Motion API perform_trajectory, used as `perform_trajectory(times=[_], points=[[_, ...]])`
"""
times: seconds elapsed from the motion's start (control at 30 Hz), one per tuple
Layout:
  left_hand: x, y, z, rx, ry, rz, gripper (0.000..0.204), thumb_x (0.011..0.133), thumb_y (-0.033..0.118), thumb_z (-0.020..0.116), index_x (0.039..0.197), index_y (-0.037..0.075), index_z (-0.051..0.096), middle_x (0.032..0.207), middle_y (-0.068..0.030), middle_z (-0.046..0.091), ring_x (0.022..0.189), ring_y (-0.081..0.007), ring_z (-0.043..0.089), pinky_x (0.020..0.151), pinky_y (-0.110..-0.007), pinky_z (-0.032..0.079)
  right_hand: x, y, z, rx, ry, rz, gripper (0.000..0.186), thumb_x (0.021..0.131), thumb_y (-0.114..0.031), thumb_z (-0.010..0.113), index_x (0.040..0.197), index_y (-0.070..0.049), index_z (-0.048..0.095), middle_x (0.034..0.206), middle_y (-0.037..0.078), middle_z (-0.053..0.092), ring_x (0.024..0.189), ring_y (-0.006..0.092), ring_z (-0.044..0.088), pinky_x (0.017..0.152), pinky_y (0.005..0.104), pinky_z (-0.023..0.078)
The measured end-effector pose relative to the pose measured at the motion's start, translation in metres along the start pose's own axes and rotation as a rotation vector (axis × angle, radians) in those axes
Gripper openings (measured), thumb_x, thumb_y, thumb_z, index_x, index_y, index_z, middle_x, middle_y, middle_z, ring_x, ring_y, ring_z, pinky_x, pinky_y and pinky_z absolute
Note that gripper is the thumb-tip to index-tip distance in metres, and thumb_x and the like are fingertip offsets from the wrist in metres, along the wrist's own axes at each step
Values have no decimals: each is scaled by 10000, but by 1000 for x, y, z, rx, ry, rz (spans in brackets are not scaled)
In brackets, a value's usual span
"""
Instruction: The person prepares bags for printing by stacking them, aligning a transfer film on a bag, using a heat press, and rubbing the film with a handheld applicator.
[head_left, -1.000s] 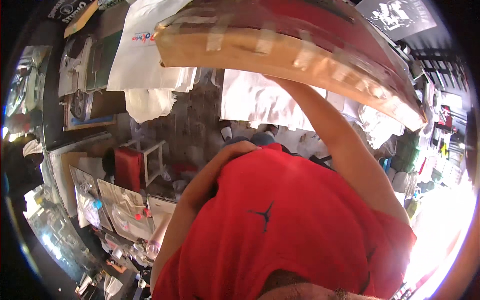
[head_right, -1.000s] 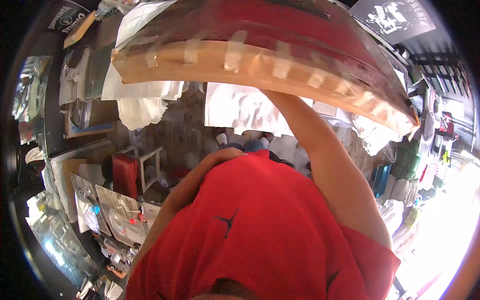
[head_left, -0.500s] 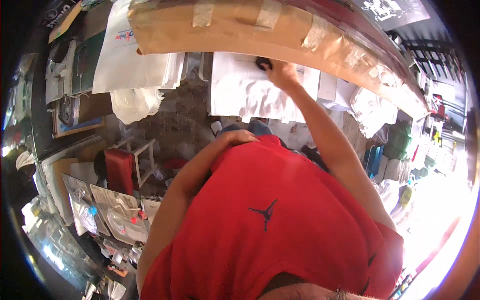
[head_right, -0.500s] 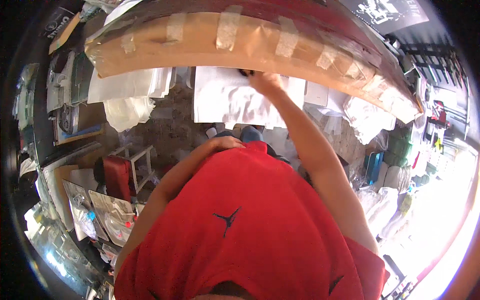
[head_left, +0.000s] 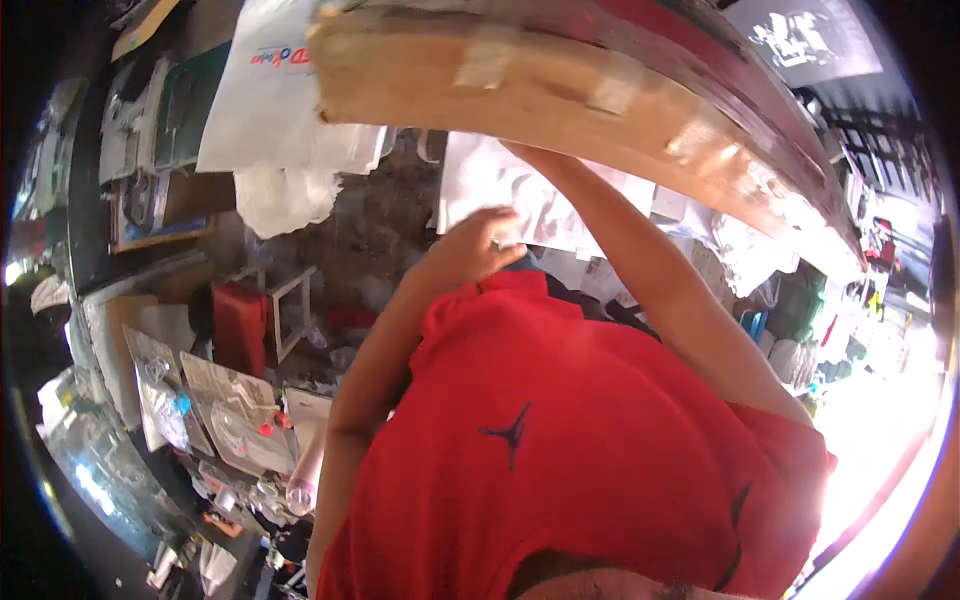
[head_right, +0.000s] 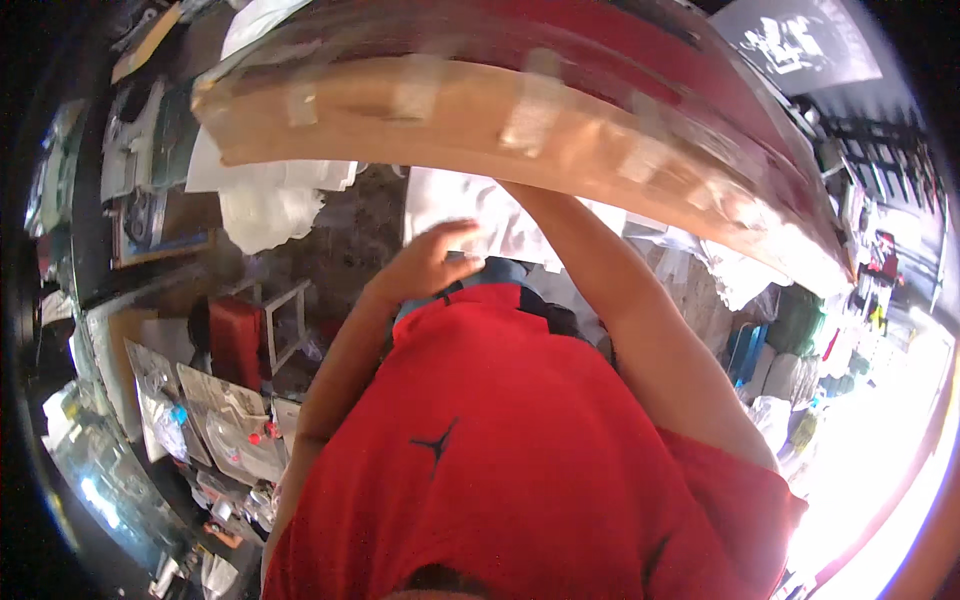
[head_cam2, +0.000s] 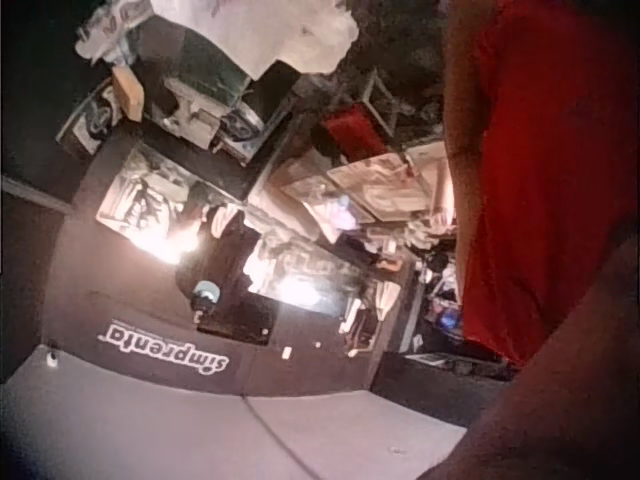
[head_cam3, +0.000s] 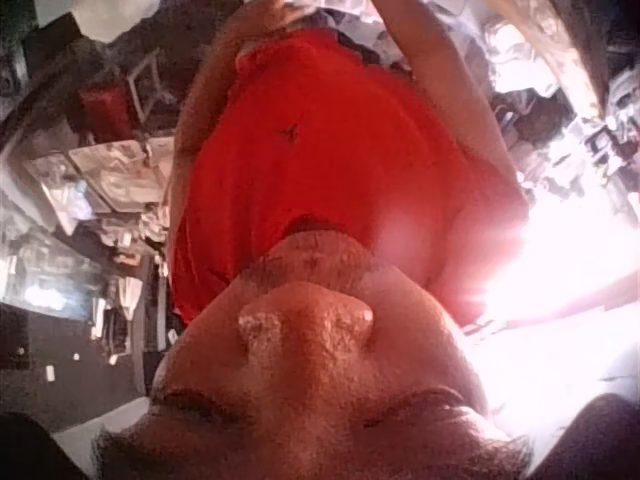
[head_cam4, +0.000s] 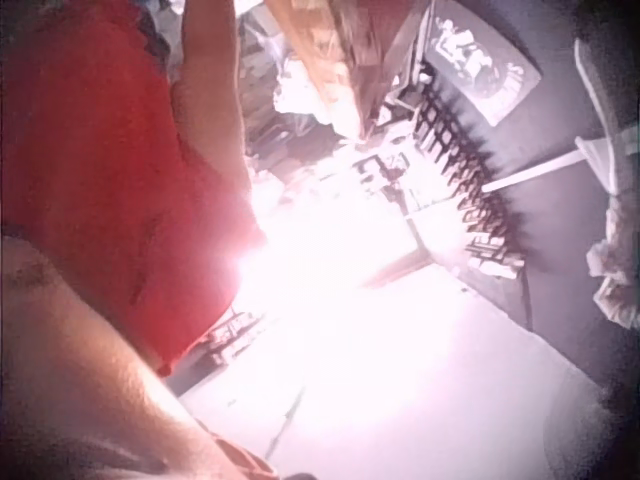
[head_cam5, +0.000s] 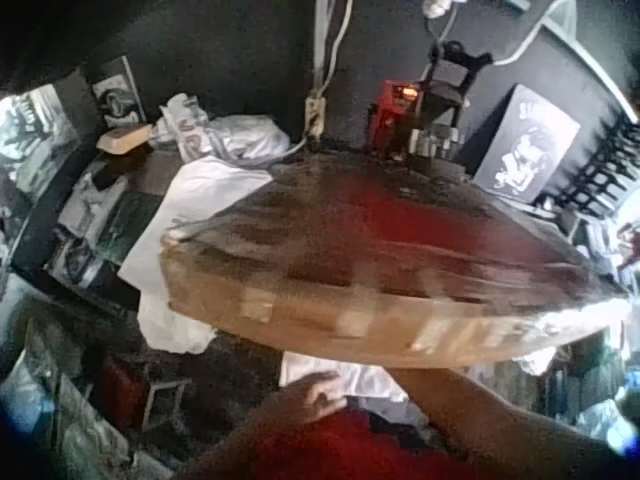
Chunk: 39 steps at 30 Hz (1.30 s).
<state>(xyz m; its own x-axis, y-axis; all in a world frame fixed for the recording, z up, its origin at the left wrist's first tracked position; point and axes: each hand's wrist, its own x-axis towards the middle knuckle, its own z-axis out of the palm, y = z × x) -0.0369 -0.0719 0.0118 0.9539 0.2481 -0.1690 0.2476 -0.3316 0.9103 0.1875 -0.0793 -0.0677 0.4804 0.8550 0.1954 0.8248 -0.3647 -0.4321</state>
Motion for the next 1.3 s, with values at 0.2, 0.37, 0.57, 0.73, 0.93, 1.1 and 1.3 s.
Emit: perform_trajectory(times=[0.2, 0.37, 0.57, 0.73, 0.93, 1.1, 1.3], points=[[42, -4, -11, 738, 30, -116, 855, 876, 455, 699, 1453, -74, 354, 1543, -287, 307, 1423, -420, 328, 1171, -550, 262, 22, -16, 7, -19, 49, -39, 296, 886, -257, 687, 1128, -89, 694, 1053, 174, 695, 1011, 362, 643, 864, 494, 483], [43, -16, -26, 698, -33, -45, 873, 858, 425, 735, 1419, -142, 379, 1535, -305, 318, 1428, -413, 331, 1179, -482, 287, -12, 86, -61, 7, 149, 100, 302, 879, -265, 695, 1126, -92, 699, 1046, 170, 701, 1015, 347, 646, 871, 487, 482], [45, -23, -32, 694, -85, -62, 892, 874, 457, 707, 1415, -168, 370, 1550, -314, 284, 1442, -389, 308, 1190, -450, 260, -12, 91, -64, 156, 168, 153, 309, 871, -274, 703, 1123, -96, 706, 1037, 164, 707, 1020, 328, 650, 881, 479, 481], [39, -15, -18, 809, -137, -167, 965, 859, 541, 681, 1473, -109, 316, 1591, -259, 233, 1469, -411, 234, 1203, -547, 198, 8, -10, 6, -58, 188, 102, 383, 830, -146, 603, 1200, -196, 687, 1262, 174, 587, 1278, 403, 478, 1021, 545, 396], [23, -13, -31, 766, -129, -107, 833, 867, 462, 709, 1400, -116, 435, 1561, -295, 276, 1422, -447, 299, 1179, -504, 253, -54, 94, -77, 28, 314, 128, 361, 783, -161, 700, 1138, -229, 694, 1288, 87, 528, 1204, 381, 478, 929, 570, 441], [-10, -3, -27, 537, -5, -39, 751, 874, 395, 740, 1390, -85, 479, 1546, -290, 305, 1424, -430, 304, 1174, -467, 276, -66, 127, -99, -257, 182, 180, 412, 774, -140, 701, 1169, -258, 679, 1253, 103, 529, 1171, 399, 480, 937, 569, 415], [2, 21, -15, 448, -33, -21, 697, 888, 383, 731, 1400, -31, 501, 1556, -230, 334, 1445, -375, 302, 1183, -450, 271, -26, 20, -43, -91, 87, 137, 352, 793, -114, 635, 1122, -211, 715, 1289, 122, 530, 1217, 387, 463, 933, 530, 439]])
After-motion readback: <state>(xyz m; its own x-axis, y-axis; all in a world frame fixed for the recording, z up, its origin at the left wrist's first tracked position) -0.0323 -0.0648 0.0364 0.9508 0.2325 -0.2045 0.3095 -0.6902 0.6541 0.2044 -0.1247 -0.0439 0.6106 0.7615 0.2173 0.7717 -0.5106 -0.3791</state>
